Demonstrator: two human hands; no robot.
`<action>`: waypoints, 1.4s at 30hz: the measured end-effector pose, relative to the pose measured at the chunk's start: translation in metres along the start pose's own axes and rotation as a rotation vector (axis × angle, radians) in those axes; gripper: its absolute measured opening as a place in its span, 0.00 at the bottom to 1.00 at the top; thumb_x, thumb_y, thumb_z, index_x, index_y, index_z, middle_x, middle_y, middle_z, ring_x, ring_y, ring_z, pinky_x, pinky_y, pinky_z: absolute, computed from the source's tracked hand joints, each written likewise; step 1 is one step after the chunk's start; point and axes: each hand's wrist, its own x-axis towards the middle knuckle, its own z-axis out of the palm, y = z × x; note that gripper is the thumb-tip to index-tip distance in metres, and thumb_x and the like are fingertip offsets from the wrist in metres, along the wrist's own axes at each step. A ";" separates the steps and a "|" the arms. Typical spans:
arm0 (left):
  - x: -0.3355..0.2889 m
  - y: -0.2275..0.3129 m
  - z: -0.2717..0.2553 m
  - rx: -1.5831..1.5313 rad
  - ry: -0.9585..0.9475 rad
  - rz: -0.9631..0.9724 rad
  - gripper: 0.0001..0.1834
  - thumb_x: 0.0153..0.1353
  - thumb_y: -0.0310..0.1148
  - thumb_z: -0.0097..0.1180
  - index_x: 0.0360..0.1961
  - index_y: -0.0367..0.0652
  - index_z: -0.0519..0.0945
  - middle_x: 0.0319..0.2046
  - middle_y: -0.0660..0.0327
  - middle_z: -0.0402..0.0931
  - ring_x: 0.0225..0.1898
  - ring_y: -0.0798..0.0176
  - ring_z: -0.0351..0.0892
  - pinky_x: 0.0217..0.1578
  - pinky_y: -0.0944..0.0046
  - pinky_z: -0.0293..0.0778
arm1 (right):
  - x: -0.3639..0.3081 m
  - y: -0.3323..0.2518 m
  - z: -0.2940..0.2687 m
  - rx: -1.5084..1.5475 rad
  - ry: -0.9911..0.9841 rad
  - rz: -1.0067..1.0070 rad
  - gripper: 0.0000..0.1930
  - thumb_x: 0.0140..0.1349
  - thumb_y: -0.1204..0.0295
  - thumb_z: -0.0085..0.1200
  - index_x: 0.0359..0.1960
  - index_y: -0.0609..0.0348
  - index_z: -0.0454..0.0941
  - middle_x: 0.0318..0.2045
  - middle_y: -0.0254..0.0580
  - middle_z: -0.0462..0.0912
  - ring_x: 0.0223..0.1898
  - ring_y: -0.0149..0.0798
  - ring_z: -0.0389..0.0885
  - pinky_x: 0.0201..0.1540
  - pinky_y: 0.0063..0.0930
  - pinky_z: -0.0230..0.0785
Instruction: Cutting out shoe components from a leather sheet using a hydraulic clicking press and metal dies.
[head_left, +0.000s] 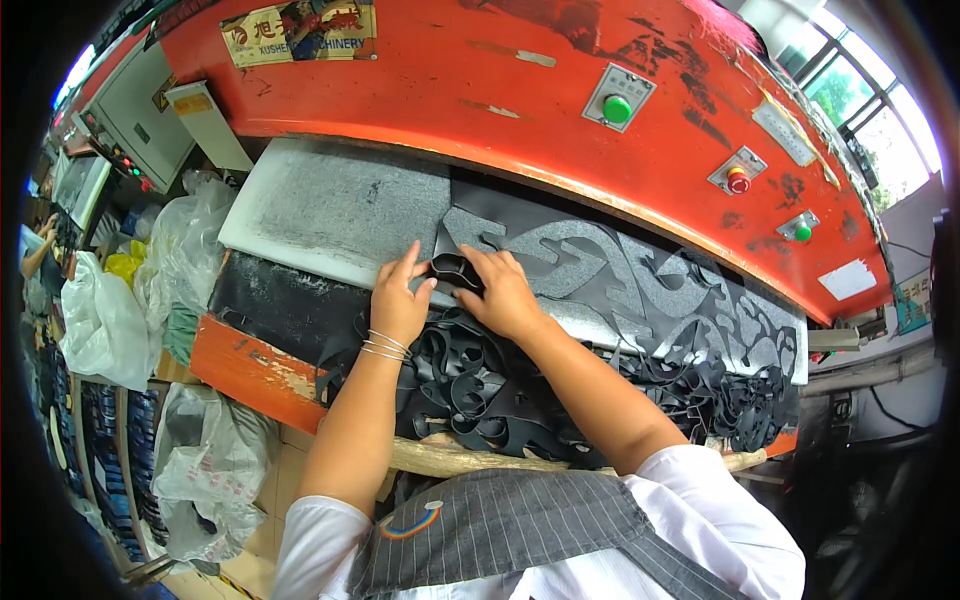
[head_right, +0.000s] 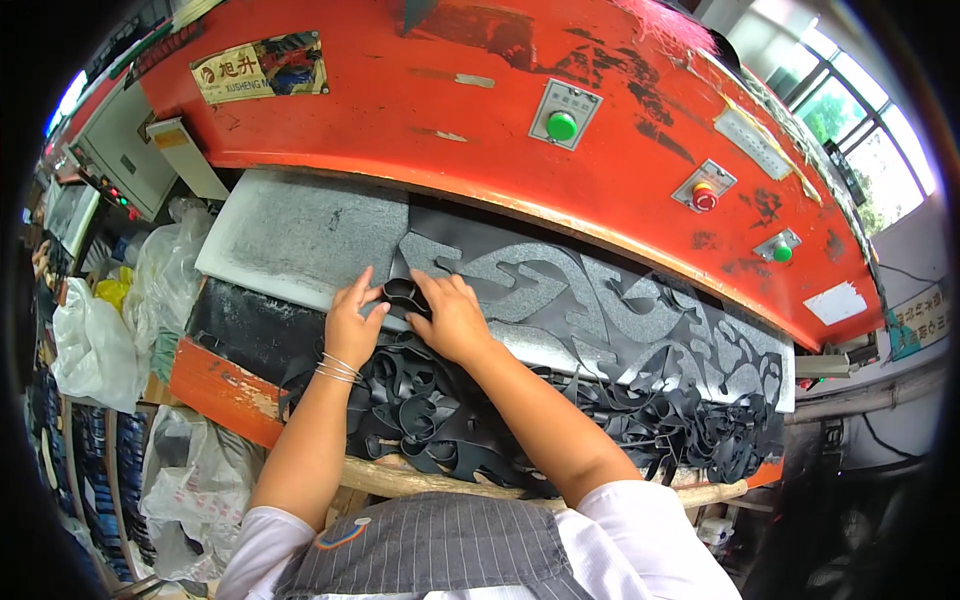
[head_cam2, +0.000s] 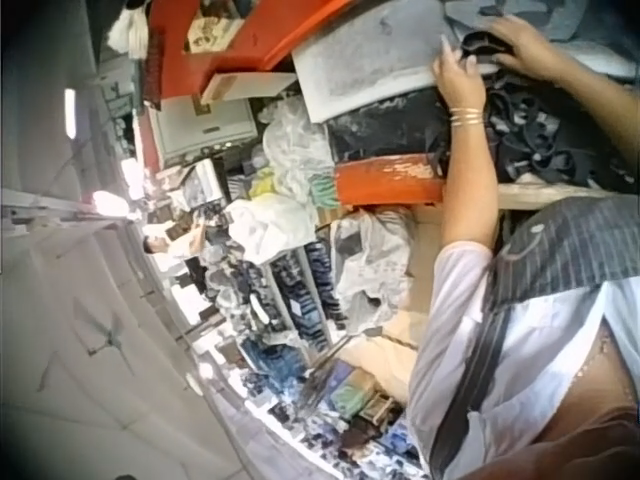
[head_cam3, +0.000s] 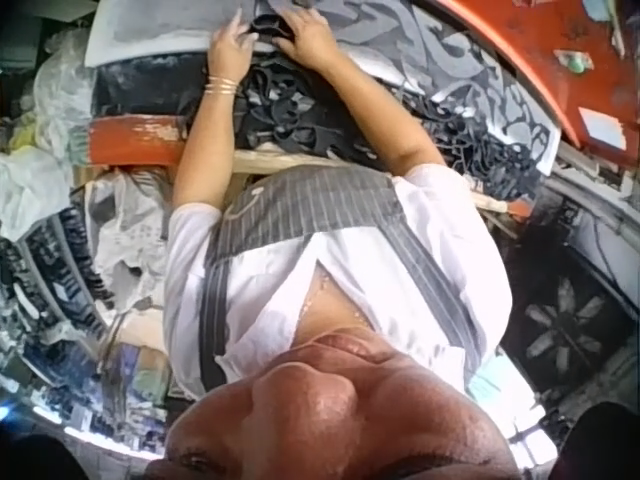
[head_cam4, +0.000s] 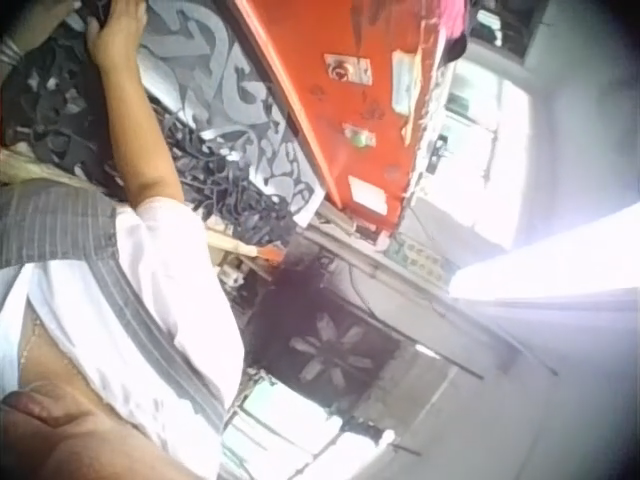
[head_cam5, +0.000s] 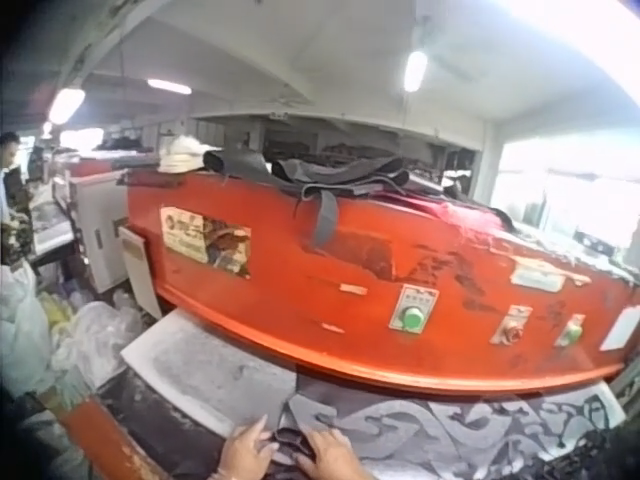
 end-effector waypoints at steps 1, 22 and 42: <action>0.000 0.001 0.000 -0.003 0.002 -0.006 0.33 0.53 0.27 0.63 0.62 0.42 0.70 0.42 0.59 0.84 0.50 0.54 0.74 0.54 0.58 0.68 | -0.007 0.003 -0.004 -0.001 -0.007 -0.001 0.29 0.49 0.68 0.66 0.55 0.60 0.74 0.45 0.53 0.79 0.49 0.54 0.74 0.53 0.42 0.66; 0.012 0.140 0.005 -0.261 0.084 0.178 0.10 0.59 0.33 0.60 0.38 0.40 0.83 0.33 0.54 0.81 0.36 0.54 0.81 0.40 0.60 0.75 | -0.100 0.097 -0.326 -0.274 1.399 0.168 0.24 0.71 0.63 0.46 0.60 0.71 0.65 0.59 0.57 0.69 0.61 0.49 0.67 0.64 0.39 0.57; -0.198 0.140 -0.066 0.256 -0.317 0.175 0.14 0.60 0.40 0.56 0.22 0.42 0.80 0.25 0.56 0.74 0.34 0.50 0.77 0.36 0.52 0.74 | -0.155 -0.012 -0.340 -0.240 1.389 0.193 0.24 0.71 0.60 0.46 0.59 0.68 0.69 0.52 0.52 0.74 0.52 0.44 0.72 0.57 0.36 0.62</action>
